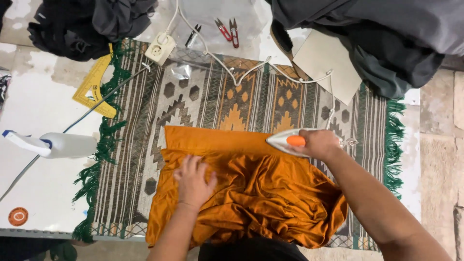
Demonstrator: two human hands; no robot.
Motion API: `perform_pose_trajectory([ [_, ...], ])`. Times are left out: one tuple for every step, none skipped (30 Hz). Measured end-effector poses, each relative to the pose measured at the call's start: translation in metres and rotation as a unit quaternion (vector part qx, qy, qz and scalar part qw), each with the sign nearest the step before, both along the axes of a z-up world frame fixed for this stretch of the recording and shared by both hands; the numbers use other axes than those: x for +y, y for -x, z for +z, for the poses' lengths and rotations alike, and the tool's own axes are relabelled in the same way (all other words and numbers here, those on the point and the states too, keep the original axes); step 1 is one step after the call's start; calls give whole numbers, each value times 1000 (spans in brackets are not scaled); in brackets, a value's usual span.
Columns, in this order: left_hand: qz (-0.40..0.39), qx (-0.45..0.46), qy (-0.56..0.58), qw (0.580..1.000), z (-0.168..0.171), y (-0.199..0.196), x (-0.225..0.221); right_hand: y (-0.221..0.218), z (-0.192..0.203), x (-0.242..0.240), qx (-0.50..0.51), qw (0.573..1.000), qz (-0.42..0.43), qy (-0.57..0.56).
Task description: A person irons a piece of orange clothing on a work table and then folds it neatly.
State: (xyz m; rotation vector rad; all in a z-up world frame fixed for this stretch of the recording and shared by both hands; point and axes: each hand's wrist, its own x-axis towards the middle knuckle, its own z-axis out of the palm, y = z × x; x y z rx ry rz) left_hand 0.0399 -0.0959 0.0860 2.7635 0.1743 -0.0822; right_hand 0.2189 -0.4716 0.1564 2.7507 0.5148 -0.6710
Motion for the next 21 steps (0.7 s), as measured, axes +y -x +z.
perform_pose_trajectory([
  [-1,-5,-4,1000,8,-2,-22,2,-15,-10,-5,1000,-1,-4],
  [-70,30,23,997,15,-1,-43,6,-31,-18,5,1000,29,-7],
  [-139,64,51,987,22,1,-64,9,-48,-25,14,998,58,-10],
  [-138,62,45,987,33,-4,-69,3,-27,-10,12,998,59,-16],
  [-150,214,27,965,44,-9,-75,-3,-7,6,76,997,-23,19],
  [-158,365,10,917,55,-11,-81,-4,14,20,143,982,-107,55],
  [-157,368,6,916,50,-7,-83,-7,11,16,146,982,-107,51],
  [-145,344,-9,927,45,-6,-84,-8,8,12,134,983,-125,36],
  [-134,320,-24,938,40,-4,-84,-10,5,8,122,982,-142,20],
  [-134,319,-27,938,41,-5,-85,-10,-8,-2,121,982,-142,18],
  [-127,330,-20,935,43,-7,-85,-10,-21,-12,133,990,-25,46],
  [-118,341,-11,933,45,-7,-85,-10,-34,-20,143,982,96,74],
  [-116,340,-12,933,44,-6,-86,-11,-29,-17,142,982,98,72],
  [-106,340,-18,934,43,-5,-88,-12,-24,-14,129,990,19,56],
  [-96,340,-25,935,43,-4,-90,-12,-19,-12,115,991,-61,38],
  [-95,339,-26,936,39,1,-91,-10,-13,-8,114,991,-59,37],
  [-78,323,-23,943,36,6,-91,-8,-7,-4,118,988,-100,26],
  [-62,307,-20,950,33,8,-92,-8,1,1,123,982,-141,16],
  [-61,306,-21,950,23,15,-91,-8,0,2,122,983,-140,14],
  [-36,246,-31,968,12,23,-89,-6,-1,3,120,988,-91,12],
  [-11,185,-41,982,1,31,-88,-5,-3,4,119,992,-42,10],
])
